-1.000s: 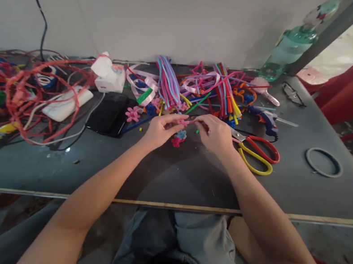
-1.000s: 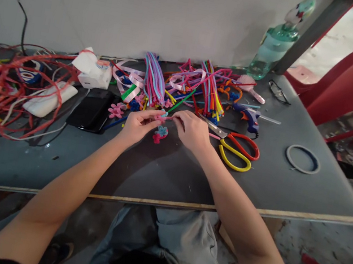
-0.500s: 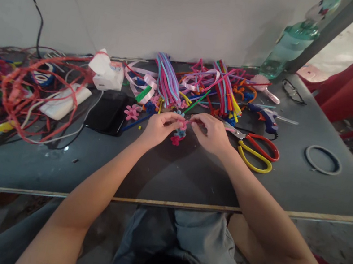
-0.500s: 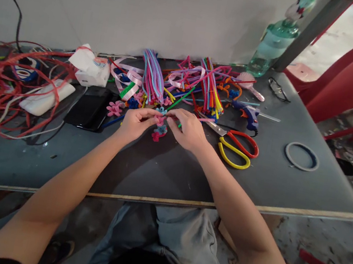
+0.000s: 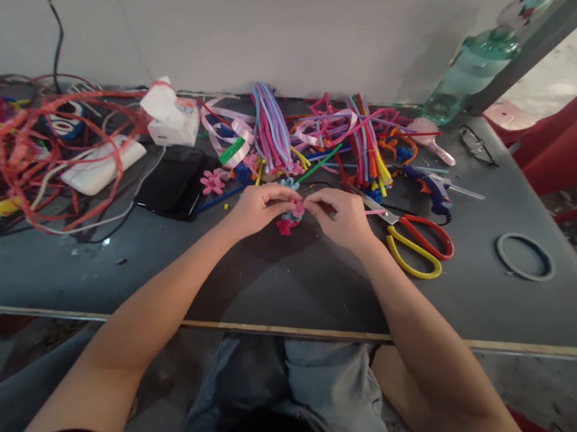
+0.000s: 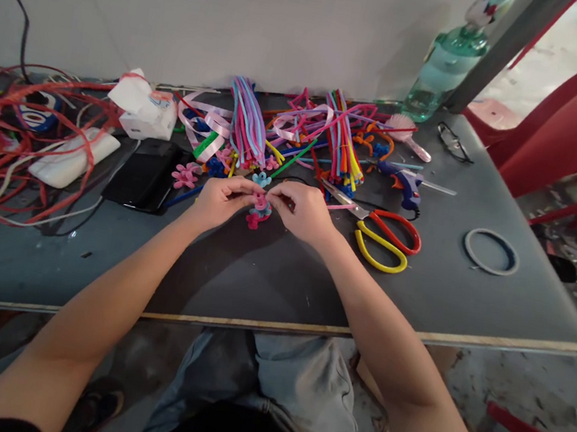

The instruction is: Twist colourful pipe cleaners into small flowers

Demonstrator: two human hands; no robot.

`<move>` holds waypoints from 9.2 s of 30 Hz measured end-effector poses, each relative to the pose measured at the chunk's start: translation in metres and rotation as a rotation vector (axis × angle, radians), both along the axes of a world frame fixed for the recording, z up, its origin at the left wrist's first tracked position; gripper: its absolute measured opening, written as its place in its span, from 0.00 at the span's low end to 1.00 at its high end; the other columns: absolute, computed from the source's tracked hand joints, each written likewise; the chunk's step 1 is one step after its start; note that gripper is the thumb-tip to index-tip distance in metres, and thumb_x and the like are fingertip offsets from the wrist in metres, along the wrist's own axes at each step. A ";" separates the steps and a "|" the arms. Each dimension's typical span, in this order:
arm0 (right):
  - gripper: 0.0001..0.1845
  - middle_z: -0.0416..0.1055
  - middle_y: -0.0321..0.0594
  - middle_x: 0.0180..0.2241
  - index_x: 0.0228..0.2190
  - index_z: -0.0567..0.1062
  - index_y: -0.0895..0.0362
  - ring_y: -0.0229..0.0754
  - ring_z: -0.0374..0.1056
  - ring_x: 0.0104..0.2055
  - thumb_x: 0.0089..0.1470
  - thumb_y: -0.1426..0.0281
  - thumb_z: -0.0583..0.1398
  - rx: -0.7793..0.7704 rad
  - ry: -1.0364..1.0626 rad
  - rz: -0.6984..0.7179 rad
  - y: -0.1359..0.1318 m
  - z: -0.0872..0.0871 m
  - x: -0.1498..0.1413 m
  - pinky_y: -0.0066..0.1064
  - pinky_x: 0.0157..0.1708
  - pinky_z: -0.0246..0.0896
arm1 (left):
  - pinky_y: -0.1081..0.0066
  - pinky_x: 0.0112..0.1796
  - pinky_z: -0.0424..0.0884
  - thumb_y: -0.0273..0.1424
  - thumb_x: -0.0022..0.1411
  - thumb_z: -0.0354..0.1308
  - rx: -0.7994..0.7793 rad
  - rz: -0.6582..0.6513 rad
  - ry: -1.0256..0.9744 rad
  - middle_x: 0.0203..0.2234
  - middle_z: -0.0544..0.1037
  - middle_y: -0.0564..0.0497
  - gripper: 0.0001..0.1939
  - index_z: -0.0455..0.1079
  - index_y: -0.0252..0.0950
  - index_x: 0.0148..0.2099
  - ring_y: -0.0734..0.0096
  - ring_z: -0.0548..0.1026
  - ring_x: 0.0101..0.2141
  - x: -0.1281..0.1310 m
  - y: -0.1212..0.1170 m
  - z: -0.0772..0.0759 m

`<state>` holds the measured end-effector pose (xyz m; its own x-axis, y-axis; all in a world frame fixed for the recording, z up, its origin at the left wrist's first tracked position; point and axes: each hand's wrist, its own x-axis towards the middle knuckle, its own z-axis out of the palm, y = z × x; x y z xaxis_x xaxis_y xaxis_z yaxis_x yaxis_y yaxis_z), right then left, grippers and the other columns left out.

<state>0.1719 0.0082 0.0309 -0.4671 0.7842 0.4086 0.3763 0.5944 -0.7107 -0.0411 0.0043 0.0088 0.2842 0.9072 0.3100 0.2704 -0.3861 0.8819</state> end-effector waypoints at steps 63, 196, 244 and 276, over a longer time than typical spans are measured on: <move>0.15 0.82 0.44 0.36 0.38 0.83 0.56 0.42 0.75 0.36 0.65 0.63 0.57 0.186 -0.151 -0.170 -0.004 -0.012 -0.004 0.32 0.36 0.63 | 0.74 0.22 0.65 0.44 0.58 0.70 0.017 0.187 -0.062 0.28 0.84 0.48 0.15 0.82 0.37 0.40 0.75 0.75 0.23 0.016 -0.005 -0.006; 0.06 0.72 0.34 0.18 0.28 0.85 0.60 0.28 0.57 0.18 0.50 0.69 0.69 -0.803 0.066 0.071 0.010 0.006 0.012 0.22 0.15 0.50 | 0.64 0.42 0.70 0.33 0.74 0.52 0.781 0.005 0.621 0.38 0.84 0.48 0.14 0.80 0.41 0.44 0.65 0.78 0.41 0.000 -0.005 0.008; 0.14 0.79 0.41 0.29 0.29 0.81 0.59 0.38 0.70 0.31 0.53 0.59 0.69 -0.423 0.218 -0.113 -0.005 -0.002 -0.013 0.30 0.34 0.63 | 0.69 0.31 0.74 0.56 0.54 0.67 -0.138 0.073 -0.100 0.27 0.81 0.48 0.27 0.79 0.35 0.33 0.70 0.76 0.27 0.017 -0.007 0.009; 0.31 0.79 0.42 0.30 0.29 0.82 0.60 0.36 0.70 0.29 0.41 0.43 0.71 -0.456 0.404 -0.153 -0.004 -0.007 -0.013 0.29 0.30 0.66 | 0.70 0.33 0.73 0.52 0.53 0.69 -0.073 0.256 -0.149 0.28 0.84 0.48 0.23 0.83 0.37 0.37 0.70 0.77 0.28 0.025 -0.009 -0.002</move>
